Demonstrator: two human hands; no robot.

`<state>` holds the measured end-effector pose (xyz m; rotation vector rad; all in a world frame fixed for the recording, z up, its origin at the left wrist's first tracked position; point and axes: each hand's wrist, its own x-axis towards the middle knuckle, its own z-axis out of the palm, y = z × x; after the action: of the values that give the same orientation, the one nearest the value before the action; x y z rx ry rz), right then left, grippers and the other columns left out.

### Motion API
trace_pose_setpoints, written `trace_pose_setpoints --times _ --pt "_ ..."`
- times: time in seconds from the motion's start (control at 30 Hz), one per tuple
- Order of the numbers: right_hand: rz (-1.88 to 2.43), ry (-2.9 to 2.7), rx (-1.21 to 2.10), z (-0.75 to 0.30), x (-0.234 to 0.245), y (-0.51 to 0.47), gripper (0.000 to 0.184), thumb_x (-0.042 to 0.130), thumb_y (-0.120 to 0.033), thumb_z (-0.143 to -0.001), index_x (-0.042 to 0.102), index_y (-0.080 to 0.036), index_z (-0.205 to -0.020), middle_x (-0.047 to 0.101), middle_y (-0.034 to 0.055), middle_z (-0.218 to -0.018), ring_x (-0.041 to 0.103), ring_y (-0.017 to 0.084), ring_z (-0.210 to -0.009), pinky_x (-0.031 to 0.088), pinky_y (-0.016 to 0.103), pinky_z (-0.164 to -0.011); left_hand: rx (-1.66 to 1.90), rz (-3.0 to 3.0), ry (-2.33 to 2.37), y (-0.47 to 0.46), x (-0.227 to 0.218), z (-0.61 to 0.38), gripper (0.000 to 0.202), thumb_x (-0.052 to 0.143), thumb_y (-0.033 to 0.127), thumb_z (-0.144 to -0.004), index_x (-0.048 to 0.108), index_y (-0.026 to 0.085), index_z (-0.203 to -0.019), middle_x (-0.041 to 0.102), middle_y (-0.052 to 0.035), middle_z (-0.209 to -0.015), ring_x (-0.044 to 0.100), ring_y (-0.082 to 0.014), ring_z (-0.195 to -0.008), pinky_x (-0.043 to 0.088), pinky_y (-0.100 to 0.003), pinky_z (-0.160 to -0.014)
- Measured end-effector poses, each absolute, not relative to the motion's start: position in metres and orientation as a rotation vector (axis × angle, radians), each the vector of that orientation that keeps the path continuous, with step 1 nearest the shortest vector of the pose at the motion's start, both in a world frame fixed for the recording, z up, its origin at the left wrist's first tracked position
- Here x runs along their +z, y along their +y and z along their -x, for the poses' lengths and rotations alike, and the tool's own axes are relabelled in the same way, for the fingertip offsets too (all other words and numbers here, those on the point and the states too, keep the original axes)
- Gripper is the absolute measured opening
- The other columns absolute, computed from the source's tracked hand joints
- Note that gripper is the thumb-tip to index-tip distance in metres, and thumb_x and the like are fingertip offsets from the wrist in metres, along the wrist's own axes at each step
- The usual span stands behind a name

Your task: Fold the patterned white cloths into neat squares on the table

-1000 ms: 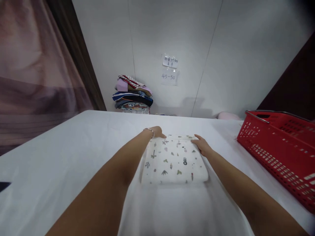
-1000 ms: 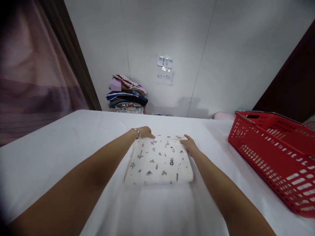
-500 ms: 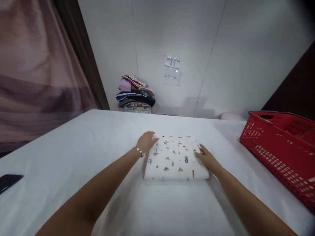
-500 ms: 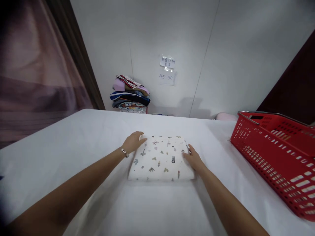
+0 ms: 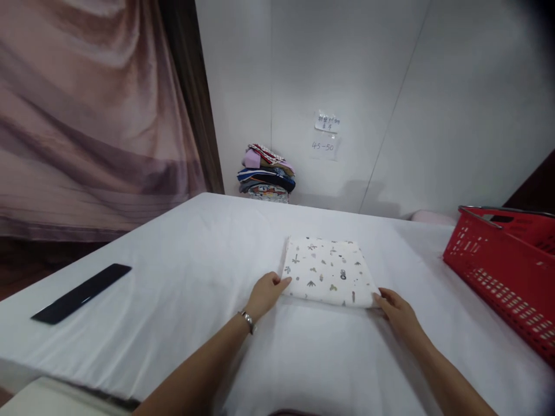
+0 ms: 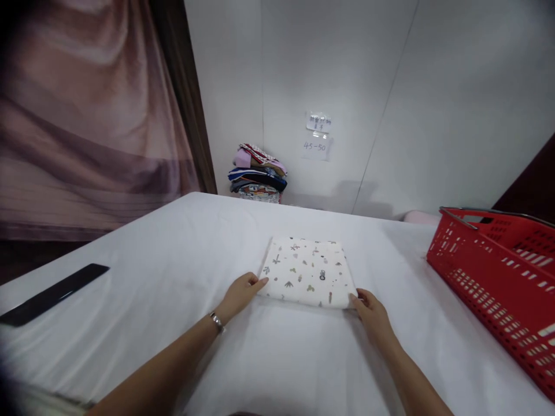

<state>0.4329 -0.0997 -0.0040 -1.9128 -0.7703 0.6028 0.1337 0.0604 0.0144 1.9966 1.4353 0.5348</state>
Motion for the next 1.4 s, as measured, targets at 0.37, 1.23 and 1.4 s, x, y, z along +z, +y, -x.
trace_pose_setpoints --times 0.37,1.23,1.4 --pt "2.132 -1.158 0.209 -0.445 -0.006 -0.096 0.044 0.05 -0.048 -0.07 0.059 -0.019 -0.102 0.061 0.0087 -0.102 0.057 0.025 -0.09 0.044 0.039 -0.077 0.435 -2.107 1.524 0.053 0.013 -0.137 0.03 0.039 0.044 -0.081 0.046 0.02 -0.064 0.058 -0.001 -0.073 0.053 -0.015 -0.071 0.032 -0.024 -0.057" --pt "2.014 -2.133 0.106 -0.311 -0.012 0.148 0.052 0.024 -0.04 -0.089 0.028 -0.017 -0.135 0.029 0.008 -0.141 0.018 0.021 -0.131 0.008 0.04 -0.104 0.433 -2.27 1.365 0.058 0.002 -0.132 0.028 0.034 0.037 -0.085 0.055 0.022 -0.075 0.059 -0.0036 -0.083 0.056 -0.0161 -0.073 0.032 -0.028 -0.06" --pt "2.026 -2.106 0.113 -0.31 -0.009 0.148 0.052 0.025 -0.041 -0.088 0.027 -0.018 -0.135 0.032 0.0082 -0.14 0.021 0.02 -0.129 0.009 0.04 -0.104 0.425 -2.264 1.353 0.058 0.003 -0.132 0.027 0.034 0.036 -0.085 0.054 0.022 -0.074 0.059 -0.0034 -0.084 0.056 -0.0158 -0.073 0.031 -0.028 -0.059"
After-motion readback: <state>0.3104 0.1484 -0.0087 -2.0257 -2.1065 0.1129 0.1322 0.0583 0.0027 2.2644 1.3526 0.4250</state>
